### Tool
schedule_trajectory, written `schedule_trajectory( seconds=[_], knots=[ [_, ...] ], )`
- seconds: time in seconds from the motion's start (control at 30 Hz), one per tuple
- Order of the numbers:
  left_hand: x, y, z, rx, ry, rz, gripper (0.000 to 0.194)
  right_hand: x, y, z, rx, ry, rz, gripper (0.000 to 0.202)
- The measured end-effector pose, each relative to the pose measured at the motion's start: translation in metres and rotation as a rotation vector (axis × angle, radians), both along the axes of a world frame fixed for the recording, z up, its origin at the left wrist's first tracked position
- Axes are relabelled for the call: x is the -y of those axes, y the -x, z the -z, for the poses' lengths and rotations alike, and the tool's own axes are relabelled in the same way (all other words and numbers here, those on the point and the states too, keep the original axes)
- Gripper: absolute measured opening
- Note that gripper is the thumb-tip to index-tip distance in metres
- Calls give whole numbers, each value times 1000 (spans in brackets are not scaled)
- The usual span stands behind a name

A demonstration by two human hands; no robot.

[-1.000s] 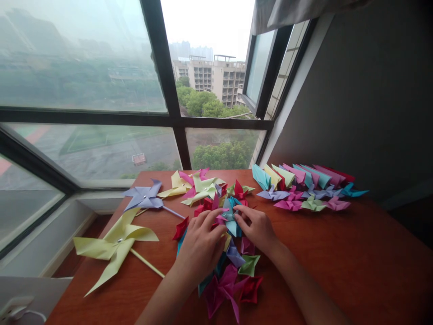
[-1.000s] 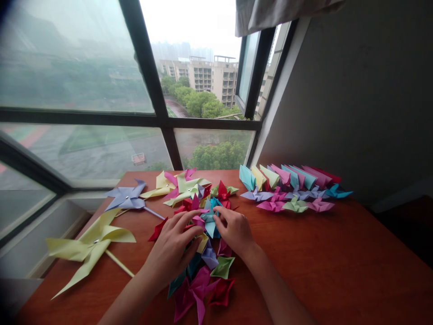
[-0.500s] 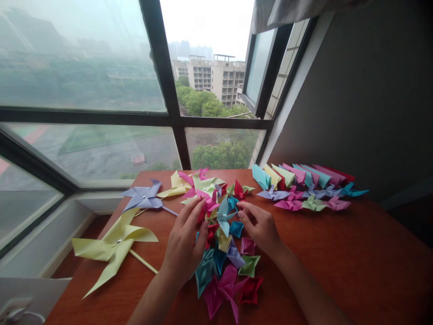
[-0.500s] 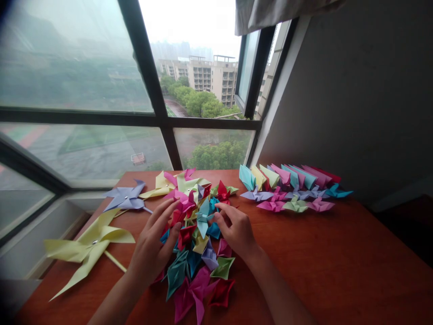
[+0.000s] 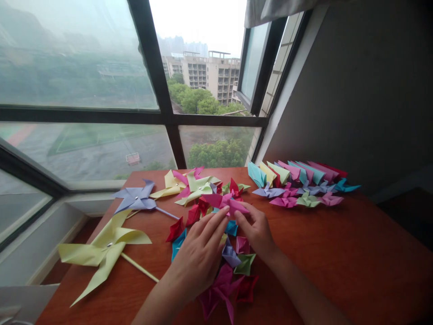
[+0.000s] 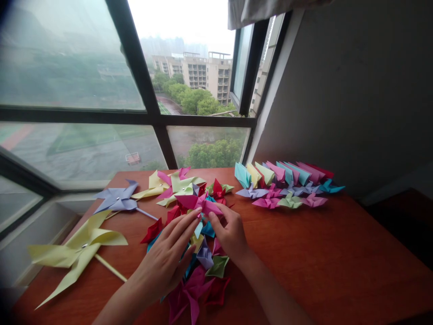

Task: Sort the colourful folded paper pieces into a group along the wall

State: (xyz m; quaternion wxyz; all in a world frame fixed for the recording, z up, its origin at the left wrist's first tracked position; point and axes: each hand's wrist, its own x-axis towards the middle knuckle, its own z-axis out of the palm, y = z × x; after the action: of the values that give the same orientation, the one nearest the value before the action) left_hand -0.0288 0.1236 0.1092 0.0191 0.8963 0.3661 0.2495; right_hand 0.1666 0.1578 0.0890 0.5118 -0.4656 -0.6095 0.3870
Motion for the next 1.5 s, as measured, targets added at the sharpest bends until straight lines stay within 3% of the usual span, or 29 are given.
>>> schedule_trajectory(
  seconds=[0.13, 0.23, 0.33, 0.43, 0.5, 0.63, 0.93, 1.2, 1.37, 1.5],
  knots=[
    [0, 0, -3, 45, 13, 41, 54, 0, 0, 0, -44, -7, 27, 26],
    [1, 0, -7, 200, -37, 23, 40, 0, -1, -2, 35, -79, 35, 23],
    [-1, 3, -10, 430, -173, -161, 30, 1, -1, -4, 139, -171, 6, 21],
    [-6, 8, -9, 496, -194, -354, 30, 3, 0, -4, 145, -207, -52, 21],
    [-9, 10, -7, 496, -73, -393, 30, 4, 1, -5, 117, -205, -86, 21],
    [-9, 11, -7, 527, 232, -338, 9, 5, 2, -8, 55, -182, -140, 24],
    [-6, 6, -18, 603, 486, -213, 12, 5, 3, -14, -141, 39, -246, 23],
    [-6, 10, -17, 1049, 1067, -127, 21, 7, 0, -11, -672, 559, -416, 37],
    [-4, 11, -13, 1212, 1303, -38, 24, 9, 3, -5, -854, 630, -480, 39],
    [-2, 11, -16, 1319, 1352, -31, 29, 7, 1, -3, -904, 640, -474, 36]
  ],
)
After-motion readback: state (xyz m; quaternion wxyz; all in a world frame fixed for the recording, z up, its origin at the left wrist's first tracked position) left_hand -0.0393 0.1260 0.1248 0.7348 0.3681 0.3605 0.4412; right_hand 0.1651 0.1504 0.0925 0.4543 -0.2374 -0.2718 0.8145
